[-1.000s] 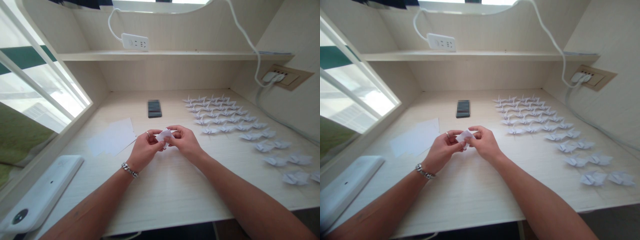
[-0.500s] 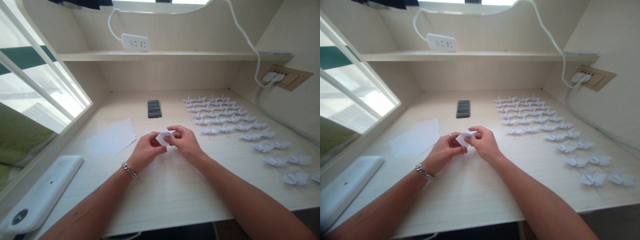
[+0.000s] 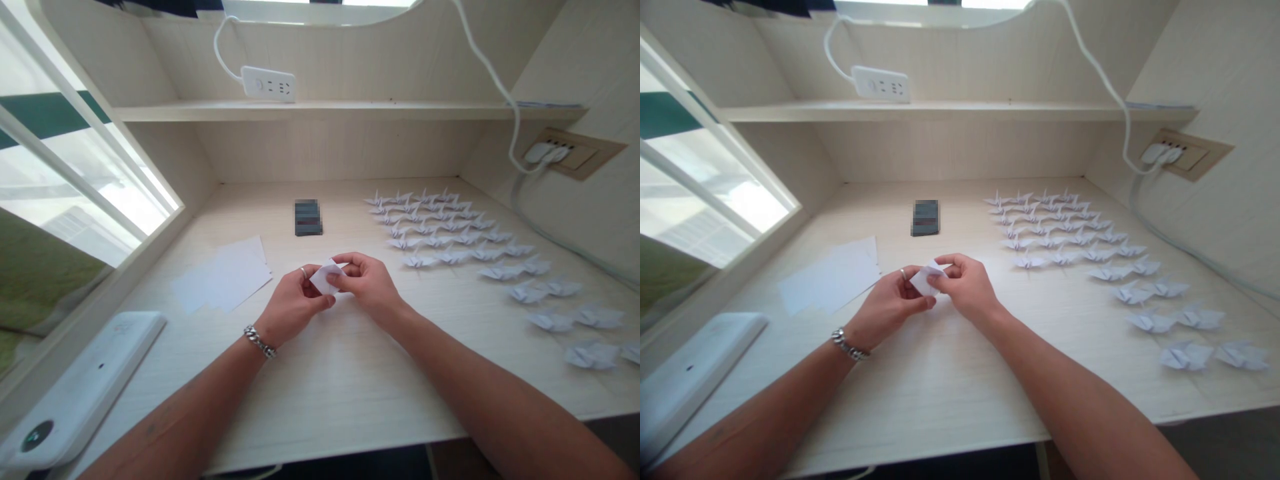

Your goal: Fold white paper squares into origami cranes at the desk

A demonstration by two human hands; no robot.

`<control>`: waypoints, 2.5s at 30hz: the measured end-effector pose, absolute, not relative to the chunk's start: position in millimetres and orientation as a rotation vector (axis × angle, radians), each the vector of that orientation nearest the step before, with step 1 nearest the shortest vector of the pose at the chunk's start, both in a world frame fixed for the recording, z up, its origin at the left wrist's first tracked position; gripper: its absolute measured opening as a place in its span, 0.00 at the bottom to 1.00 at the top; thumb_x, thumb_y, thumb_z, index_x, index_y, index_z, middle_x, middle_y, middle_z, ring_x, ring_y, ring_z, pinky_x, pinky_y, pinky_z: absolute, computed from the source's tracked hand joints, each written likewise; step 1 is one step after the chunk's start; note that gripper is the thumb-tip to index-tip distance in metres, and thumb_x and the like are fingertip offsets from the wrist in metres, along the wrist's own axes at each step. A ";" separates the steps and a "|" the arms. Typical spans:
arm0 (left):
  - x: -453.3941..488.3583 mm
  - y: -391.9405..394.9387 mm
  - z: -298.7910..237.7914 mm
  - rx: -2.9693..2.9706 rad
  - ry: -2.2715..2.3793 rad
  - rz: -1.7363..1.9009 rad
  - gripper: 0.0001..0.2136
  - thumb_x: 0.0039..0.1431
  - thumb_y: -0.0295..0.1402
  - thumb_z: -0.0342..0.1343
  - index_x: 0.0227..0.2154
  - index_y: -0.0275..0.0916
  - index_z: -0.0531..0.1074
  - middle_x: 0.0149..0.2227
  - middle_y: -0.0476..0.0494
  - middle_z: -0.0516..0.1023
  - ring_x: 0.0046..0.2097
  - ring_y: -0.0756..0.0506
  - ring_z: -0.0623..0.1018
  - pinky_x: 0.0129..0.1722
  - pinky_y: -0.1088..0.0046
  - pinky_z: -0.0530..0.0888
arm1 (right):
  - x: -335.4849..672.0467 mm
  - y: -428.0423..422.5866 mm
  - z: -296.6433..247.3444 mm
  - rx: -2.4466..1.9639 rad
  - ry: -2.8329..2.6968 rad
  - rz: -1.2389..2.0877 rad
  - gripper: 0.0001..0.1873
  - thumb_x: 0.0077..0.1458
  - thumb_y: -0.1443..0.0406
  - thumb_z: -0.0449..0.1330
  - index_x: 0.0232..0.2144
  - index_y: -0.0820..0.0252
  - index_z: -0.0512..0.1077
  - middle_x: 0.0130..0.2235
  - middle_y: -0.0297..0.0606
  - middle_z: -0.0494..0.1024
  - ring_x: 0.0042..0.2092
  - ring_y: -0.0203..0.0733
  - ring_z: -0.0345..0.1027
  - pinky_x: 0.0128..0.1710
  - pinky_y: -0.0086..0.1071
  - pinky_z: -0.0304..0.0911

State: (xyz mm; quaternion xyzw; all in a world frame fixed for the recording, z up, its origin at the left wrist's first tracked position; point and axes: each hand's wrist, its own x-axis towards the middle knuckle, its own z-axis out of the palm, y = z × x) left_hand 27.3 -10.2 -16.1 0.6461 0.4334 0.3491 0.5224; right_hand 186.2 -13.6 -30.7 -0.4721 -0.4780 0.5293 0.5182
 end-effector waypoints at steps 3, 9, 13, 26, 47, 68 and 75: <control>25.5 -9.5 -16.9 1.542 1.044 0.851 0.17 0.44 0.29 0.65 0.40 0.36 0.73 0.27 0.50 0.76 0.28 0.50 0.74 0.28 0.76 0.69 | 186.7 -13.7 -29.7 -1.105 -1.132 1.277 0.22 0.38 0.59 0.70 0.36 0.63 0.72 0.25 0.33 0.77 0.27 0.38 0.70 0.32 0.34 0.65; 24.5 -8.2 -16.5 1.406 1.003 1.069 0.15 0.49 0.35 0.63 0.39 0.33 0.74 0.32 0.41 0.80 0.34 0.46 0.78 0.34 0.71 0.74 | 186.8 -14.7 -28.6 -1.101 -1.160 1.314 0.23 0.38 0.57 0.70 0.36 0.62 0.72 0.24 0.32 0.75 0.27 0.38 0.70 0.30 0.32 0.65; 25.2 -8.7 -15.1 1.406 1.024 1.096 0.11 0.49 0.33 0.64 0.34 0.33 0.76 0.32 0.41 0.80 0.33 0.47 0.77 0.32 0.72 0.74 | 185.5 -16.3 -24.9 -1.133 -1.168 1.350 0.21 0.41 0.58 0.69 0.38 0.62 0.73 0.23 0.32 0.75 0.28 0.37 0.70 0.29 0.31 0.66; 25.8 -7.5 -14.7 1.276 1.084 1.144 0.07 0.44 0.30 0.64 0.28 0.35 0.78 0.26 0.46 0.79 0.28 0.48 0.76 0.30 0.72 0.75 | 184.9 -17.3 -22.8 -1.084 -1.117 1.344 0.09 0.41 0.65 0.63 0.29 0.59 0.77 0.29 0.35 0.79 0.30 0.38 0.71 0.29 0.30 0.68; 24.3 -6.0 -17.9 1.252 1.079 1.126 0.11 0.43 0.31 0.67 0.30 0.32 0.76 0.27 0.44 0.79 0.30 0.49 0.76 0.31 0.74 0.74 | 187.7 -15.3 -28.6 -1.083 -1.183 1.328 0.10 0.44 0.64 0.65 0.32 0.60 0.72 0.26 0.32 0.77 0.28 0.35 0.71 0.28 0.28 0.66; 23.6 -6.9 -21.1 1.669 1.189 0.958 0.10 0.52 0.38 0.60 0.26 0.34 0.76 0.25 0.46 0.77 0.28 0.50 0.74 0.28 0.76 0.69 | 188.7 -11.3 -37.4 -1.184 -1.561 1.082 0.12 0.53 0.58 0.59 0.27 0.62 0.72 0.27 0.35 0.73 0.29 0.36 0.65 0.29 0.30 0.62; 23.0 -7.5 -17.7 1.604 1.184 0.966 0.10 0.51 0.37 0.60 0.26 0.33 0.76 0.25 0.45 0.78 0.27 0.50 0.74 0.27 0.75 0.69 | 190.2 -10.1 -35.8 -1.105 -1.459 1.209 0.11 0.52 0.59 0.60 0.28 0.62 0.73 0.27 0.35 0.75 0.29 0.37 0.67 0.31 0.33 0.65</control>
